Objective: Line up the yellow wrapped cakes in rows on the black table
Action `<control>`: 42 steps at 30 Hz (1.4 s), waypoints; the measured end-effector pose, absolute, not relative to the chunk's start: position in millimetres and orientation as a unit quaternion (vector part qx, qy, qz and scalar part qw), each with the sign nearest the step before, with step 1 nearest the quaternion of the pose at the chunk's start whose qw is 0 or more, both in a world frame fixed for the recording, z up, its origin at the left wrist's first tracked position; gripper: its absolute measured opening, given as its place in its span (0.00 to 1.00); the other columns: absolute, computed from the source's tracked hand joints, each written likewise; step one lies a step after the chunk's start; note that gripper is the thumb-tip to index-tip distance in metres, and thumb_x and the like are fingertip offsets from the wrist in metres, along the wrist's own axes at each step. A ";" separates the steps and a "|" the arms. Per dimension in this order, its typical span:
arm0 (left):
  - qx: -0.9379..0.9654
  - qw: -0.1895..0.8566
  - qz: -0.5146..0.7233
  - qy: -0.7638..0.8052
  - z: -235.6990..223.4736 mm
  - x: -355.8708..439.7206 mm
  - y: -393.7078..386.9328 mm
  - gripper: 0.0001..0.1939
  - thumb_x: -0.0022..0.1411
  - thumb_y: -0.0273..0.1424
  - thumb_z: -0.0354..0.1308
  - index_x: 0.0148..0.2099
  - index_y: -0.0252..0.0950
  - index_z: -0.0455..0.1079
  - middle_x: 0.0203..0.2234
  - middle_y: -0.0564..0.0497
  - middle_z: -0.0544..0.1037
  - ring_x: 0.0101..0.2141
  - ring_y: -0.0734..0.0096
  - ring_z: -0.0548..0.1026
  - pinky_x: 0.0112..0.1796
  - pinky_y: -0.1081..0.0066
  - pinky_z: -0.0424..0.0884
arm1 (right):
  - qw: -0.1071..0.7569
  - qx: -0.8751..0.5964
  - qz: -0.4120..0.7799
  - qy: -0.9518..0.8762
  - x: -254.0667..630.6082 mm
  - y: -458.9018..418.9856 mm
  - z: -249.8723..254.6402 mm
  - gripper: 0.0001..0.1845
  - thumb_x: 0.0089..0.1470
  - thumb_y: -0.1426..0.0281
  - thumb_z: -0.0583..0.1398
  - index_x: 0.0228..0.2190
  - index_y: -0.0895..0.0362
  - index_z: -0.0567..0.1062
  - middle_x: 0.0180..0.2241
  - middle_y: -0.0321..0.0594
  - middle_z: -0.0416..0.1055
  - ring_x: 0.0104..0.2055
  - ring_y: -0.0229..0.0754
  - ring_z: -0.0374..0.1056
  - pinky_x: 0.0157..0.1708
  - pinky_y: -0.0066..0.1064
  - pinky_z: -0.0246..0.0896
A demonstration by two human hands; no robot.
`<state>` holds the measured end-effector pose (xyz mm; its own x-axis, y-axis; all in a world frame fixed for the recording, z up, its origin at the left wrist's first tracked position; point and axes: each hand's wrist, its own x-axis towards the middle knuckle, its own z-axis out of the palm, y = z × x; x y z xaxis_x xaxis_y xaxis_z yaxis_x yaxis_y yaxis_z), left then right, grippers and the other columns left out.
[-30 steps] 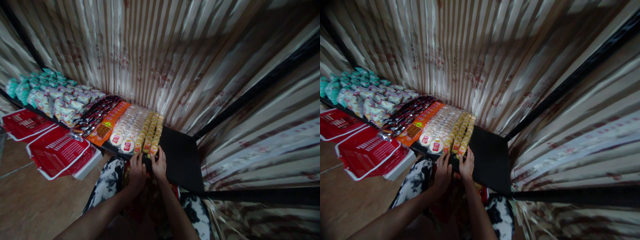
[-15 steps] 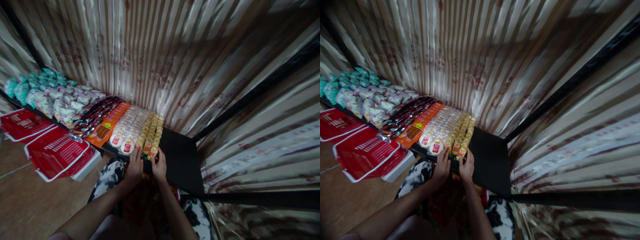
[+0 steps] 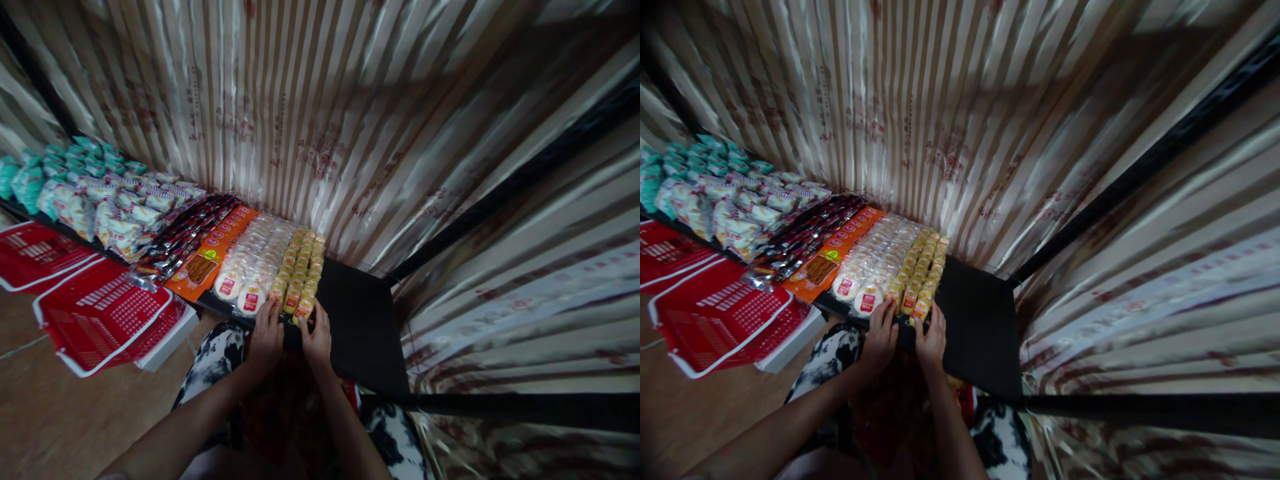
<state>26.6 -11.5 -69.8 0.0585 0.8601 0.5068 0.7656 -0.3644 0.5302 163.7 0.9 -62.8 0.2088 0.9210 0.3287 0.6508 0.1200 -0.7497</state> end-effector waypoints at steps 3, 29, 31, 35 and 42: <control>0.728 0.046 0.389 0.563 -73.7 28.3 -11.2 0.24 0.64 0.26 0.41 0.61 0.26 0.53 0.58 0.36 0.60 0.59 0.58 0.56 0.56 0.54 0.60 | 0.430 -0.648 0.151 -0.610 163.8 1.5 -65.0 0.30 0.55 0.58 0.53 0.56 0.59 0.60 0.53 0.52 0.61 0.55 0.49 0.59 0.46 0.41 0.66; 0.704 -0.093 0.364 0.603 -78.4 44.5 -7.2 0.28 0.63 0.27 0.45 0.64 0.28 0.49 0.55 0.39 0.65 0.57 0.58 0.60 0.53 0.61 0.58 | 0.109 -0.627 0.089 -0.767 147.3 206.2 21.9 0.30 0.62 0.56 0.39 0.45 0.55 0.74 0.53 0.38 0.67 0.67 0.51 0.28 0.60 0.55 0.11; 0.700 -0.084 0.369 0.606 -76.1 45.4 -6.1 0.28 0.64 0.28 0.44 0.64 0.28 0.49 0.55 0.39 0.66 0.56 0.58 0.61 0.53 0.61 0.58 | 0.133 -0.629 0.096 -0.760 150.9 207.3 16.9 0.30 0.62 0.56 0.39 0.44 0.53 0.75 0.52 0.38 0.68 0.67 0.50 0.31 0.60 0.55 0.11; 0.696 -0.075 0.378 0.606 -73.7 46.6 -4.8 0.28 0.63 0.29 0.44 0.64 0.28 0.50 0.55 0.40 0.66 0.56 0.59 0.61 0.52 0.62 0.57 | 0.190 -0.639 0.107 -0.738 157.6 211.6 7.3 0.31 0.61 0.55 0.38 0.48 0.54 0.73 0.54 0.37 0.67 0.66 0.51 0.34 0.61 0.55 0.17; 0.700 -0.077 0.365 0.609 -72.9 45.5 -5.5 0.27 0.62 0.27 0.46 0.63 0.27 0.52 0.55 0.39 0.66 0.56 0.58 0.61 0.51 0.62 0.57 | 0.269 -0.590 0.165 -0.743 161.1 207.3 10.2 0.32 0.58 0.49 0.41 0.49 0.53 0.72 0.57 0.39 0.62 0.66 0.47 0.34 0.63 0.49 0.22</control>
<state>45.5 -5.5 -72.9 -0.0082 0.7964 0.6047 0.9087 -0.2464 0.3369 161.1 207.3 10.2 -0.1598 0.9655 0.2057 0.7879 0.2503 -0.5626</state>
